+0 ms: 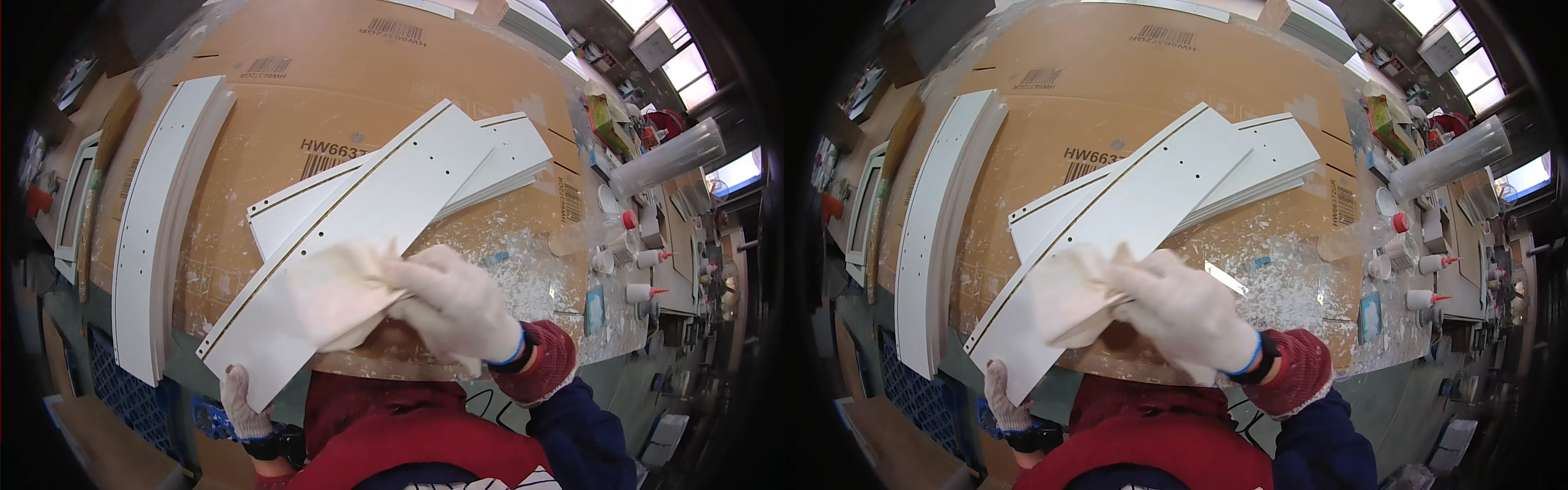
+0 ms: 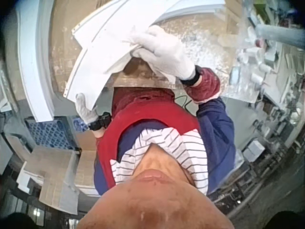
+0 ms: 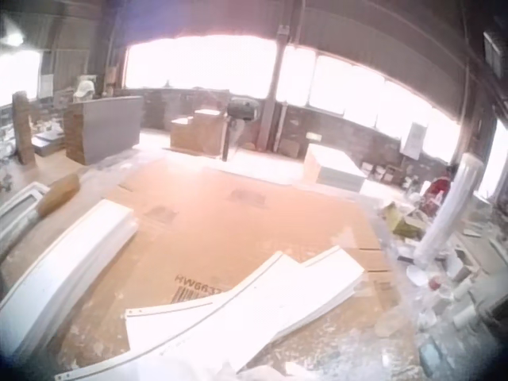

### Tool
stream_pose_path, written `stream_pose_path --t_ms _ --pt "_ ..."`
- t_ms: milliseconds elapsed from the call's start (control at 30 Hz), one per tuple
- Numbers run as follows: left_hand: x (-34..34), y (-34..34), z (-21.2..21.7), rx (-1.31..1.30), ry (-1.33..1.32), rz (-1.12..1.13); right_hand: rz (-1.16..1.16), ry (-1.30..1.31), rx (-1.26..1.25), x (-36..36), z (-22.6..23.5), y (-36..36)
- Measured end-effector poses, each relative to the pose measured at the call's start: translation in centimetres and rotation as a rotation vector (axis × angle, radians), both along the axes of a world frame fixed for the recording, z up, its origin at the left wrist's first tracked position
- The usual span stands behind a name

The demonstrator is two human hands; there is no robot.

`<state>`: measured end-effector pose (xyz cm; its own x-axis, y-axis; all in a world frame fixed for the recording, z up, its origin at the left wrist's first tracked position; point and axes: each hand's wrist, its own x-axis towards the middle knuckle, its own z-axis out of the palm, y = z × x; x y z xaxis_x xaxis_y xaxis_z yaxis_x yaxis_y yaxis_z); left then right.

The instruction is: The person cleans white rectangular panels with pre-drilled holes using a cloth and a small blue tool. They wipe the surfaces and edges of the panels, occasionally flipping them over to clean both sides, and place them back on the workbench.

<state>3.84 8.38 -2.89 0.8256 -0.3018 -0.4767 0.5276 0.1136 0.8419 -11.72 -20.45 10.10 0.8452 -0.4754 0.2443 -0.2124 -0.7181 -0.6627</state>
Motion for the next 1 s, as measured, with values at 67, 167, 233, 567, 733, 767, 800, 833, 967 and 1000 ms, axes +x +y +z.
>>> stream_pose_path --t_ms 67,167,233,567,733,767,800,833,967,1000 --pt "-0.4 -0.7 1.2 0.015 0.006 -0.040 0.229 0.164 -0.045 3.0 -0.8 1.8" --pt "-1.3 -0.9 1.8 0.099 0.032 0.019 0.647 0.178 0.033 6.7 -4.3 3.8" --pt "-1.6 -0.9 1.8 0.118 0.010 -0.019 0.825 -0.098 0.738 6.7 -12.4 4.4" --pt "-3.4 3.5 -3.3 0.087 -0.115 0.006 0.005 0.465 -0.775 5.3 -6.2 -21.7" --pt "-2.8 0.5 0.3 0.019 0.077 0.033 -0.353 0.718 -0.635 4.8 -6.6 -29.4" --pt "-2.7 0.5 0.1 0.013 0.047 0.024 -0.298 0.614 -0.675 4.4 -7.0 -29.4" --pt "-2.4 -0.5 0.6 0.019 0.028 0.028 -0.258 0.523 -0.723 3.7 -6.6 -28.8" --pt "-2.8 -1.9 1.7 0.055 -0.005 0.080 -0.252 0.504 -0.755 4.9 -7.2 -27.4" --pt "-2.5 -0.6 1.5 0.010 -0.009 -0.028 -0.151 0.365 -0.868 3.9 -8.4 -26.9" --pt "-2.5 -1.0 1.8 0.023 -0.023 -0.057 -0.091 0.302 -0.944 4.3 -8.4 -25.9"
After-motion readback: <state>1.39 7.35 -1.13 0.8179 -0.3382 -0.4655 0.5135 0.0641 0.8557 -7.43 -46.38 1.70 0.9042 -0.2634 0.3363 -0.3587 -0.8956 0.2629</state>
